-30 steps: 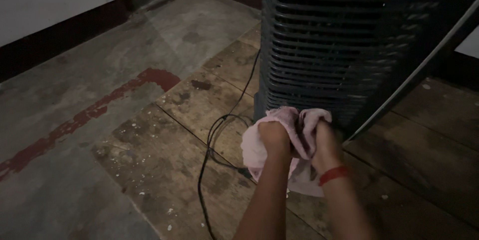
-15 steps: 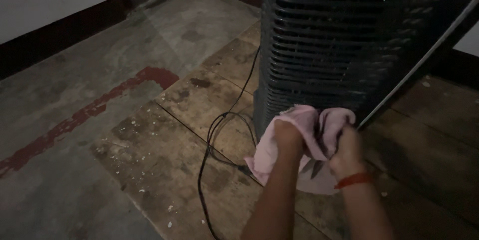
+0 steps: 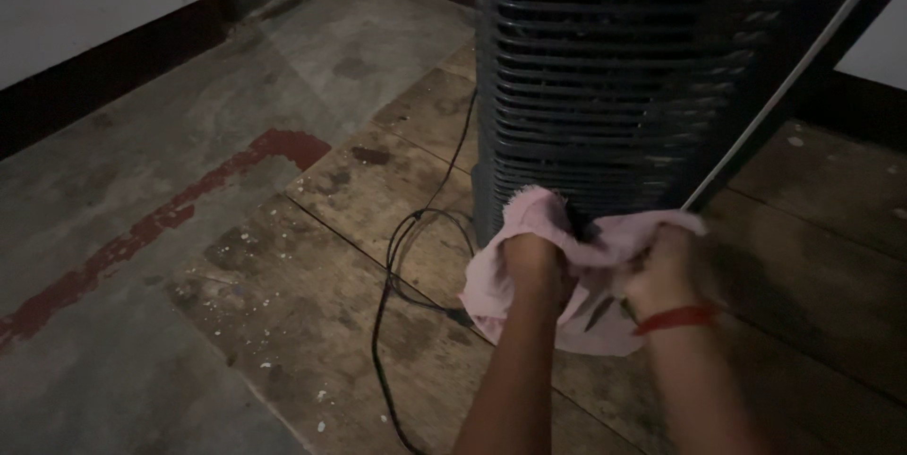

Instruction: The person wipes the exterior surfaces of a portable air cooler using a pink cloth. They clean the top, sides, and front control panel of the unit, which is placed on a wooden board in a room.

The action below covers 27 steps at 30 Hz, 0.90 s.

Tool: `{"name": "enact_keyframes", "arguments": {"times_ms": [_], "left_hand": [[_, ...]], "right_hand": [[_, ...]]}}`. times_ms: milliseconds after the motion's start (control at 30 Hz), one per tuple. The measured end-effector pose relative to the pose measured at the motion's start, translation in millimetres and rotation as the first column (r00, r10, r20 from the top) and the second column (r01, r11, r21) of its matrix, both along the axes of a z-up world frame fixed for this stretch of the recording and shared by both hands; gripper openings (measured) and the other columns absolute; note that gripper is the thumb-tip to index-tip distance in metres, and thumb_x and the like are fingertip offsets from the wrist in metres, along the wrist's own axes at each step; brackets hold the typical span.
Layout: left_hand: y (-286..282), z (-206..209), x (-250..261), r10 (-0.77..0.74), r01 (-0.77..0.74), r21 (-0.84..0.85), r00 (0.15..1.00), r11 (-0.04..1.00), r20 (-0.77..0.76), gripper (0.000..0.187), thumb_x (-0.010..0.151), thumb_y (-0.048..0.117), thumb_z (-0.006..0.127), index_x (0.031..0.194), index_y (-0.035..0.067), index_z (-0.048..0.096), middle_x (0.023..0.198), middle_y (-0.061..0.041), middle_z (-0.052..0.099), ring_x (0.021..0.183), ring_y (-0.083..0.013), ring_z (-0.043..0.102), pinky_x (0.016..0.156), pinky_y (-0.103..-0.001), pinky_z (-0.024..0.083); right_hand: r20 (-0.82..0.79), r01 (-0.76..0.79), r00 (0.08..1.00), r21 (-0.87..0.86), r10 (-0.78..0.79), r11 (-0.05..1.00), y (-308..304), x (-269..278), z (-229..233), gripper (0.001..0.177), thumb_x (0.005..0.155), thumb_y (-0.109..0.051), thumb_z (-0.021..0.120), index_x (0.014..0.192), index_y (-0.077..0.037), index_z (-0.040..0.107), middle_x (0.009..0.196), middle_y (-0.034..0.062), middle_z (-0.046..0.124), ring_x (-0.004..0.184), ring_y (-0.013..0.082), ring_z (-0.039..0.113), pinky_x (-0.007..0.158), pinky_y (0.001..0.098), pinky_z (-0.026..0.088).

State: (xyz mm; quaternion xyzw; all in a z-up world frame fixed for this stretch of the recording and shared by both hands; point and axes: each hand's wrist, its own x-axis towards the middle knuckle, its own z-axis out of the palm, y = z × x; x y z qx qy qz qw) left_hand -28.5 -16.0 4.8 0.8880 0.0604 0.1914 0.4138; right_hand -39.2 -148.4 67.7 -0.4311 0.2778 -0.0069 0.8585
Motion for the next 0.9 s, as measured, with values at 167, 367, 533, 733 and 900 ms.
{"name": "enact_keyframes", "arguments": {"times_ms": [167, 367, 533, 733, 900], "left_hand": [[-14, -7, 6, -0.045, 0.044, 0.051, 0.999, 0.998, 0.016, 0.043, 0.073, 0.044, 0.080, 0.098, 0.010, 0.074, 0.092, -0.012, 0.071, 0.085, -0.0260, 0.071, 0.065, -0.041, 0.058], [-1, -13, 19, -0.039, 0.044, 0.139, 0.999, 0.989, -0.034, 0.043, 0.073, 0.044, 0.080, 0.099, 0.010, 0.074, 0.093, -0.012, 0.070, 0.086, -0.0260, 0.071, 0.065, -0.042, 0.058], [22, -15, 25, 0.118, -0.106, 0.126, 0.989, 0.986, -0.092, 0.044, 0.073, 0.045, 0.080, 0.099, 0.010, 0.074, 0.093, -0.012, 0.070, 0.086, -0.0259, 0.071, 0.065, -0.042, 0.058], [-9, -13, 17, 0.159, -0.159, 0.008, 0.987, 0.987, -0.031, 0.044, 0.073, 0.045, 0.080, 0.100, 0.011, 0.074, 0.094, -0.011, 0.070, 0.086, -0.0259, 0.071, 0.065, -0.042, 0.058], [-31, -9, 10, 0.117, -0.117, -0.058, 0.993, 0.991, 0.007, 0.044, 0.074, 0.046, 0.080, 0.100, 0.011, 0.074, 0.094, -0.011, 0.070, 0.087, -0.0258, 0.071, 0.066, -0.042, 0.058]], "right_hand": [[0.021, -0.066, 0.998, 0.007, 0.065, 0.998, 20, 10, -23, 0.036, 0.105, -0.031, 0.037, 0.124, -0.011, 0.060, 0.132, 0.0080, 0.062, 0.120, 0.0239, 0.061, 0.107, 0.0420, 0.051], [0.050, -0.051, 0.998, 0.033, 0.049, 0.998, 3, 5, -14, 0.036, 0.104, -0.031, 0.039, 0.126, -0.011, 0.060, 0.136, 0.0078, 0.061, 0.124, 0.0243, 0.059, 0.108, 0.0413, 0.049], [0.036, -0.046, 0.998, 0.028, 0.045, 0.999, 12, 3, -17, 0.036, 0.104, -0.030, 0.040, 0.127, -0.012, 0.060, 0.140, 0.0076, 0.060, 0.127, 0.0247, 0.057, 0.110, 0.0407, 0.047], [0.051, -0.081, 0.995, 0.003, 0.081, 0.997, 31, 10, -44, 0.037, 0.104, -0.026, 0.041, 0.130, -0.010, 0.061, 0.137, 0.0104, 0.062, 0.124, 0.0262, 0.059, 0.106, 0.0399, 0.049], [0.030, -0.114, 0.993, 0.068, 0.113, 0.991, 9, 12, -42, 0.033, 0.104, -0.025, 0.042, 0.126, -0.010, 0.062, 0.130, 0.0100, 0.063, 0.118, 0.0258, 0.060, 0.101, 0.0390, 0.050]]}}
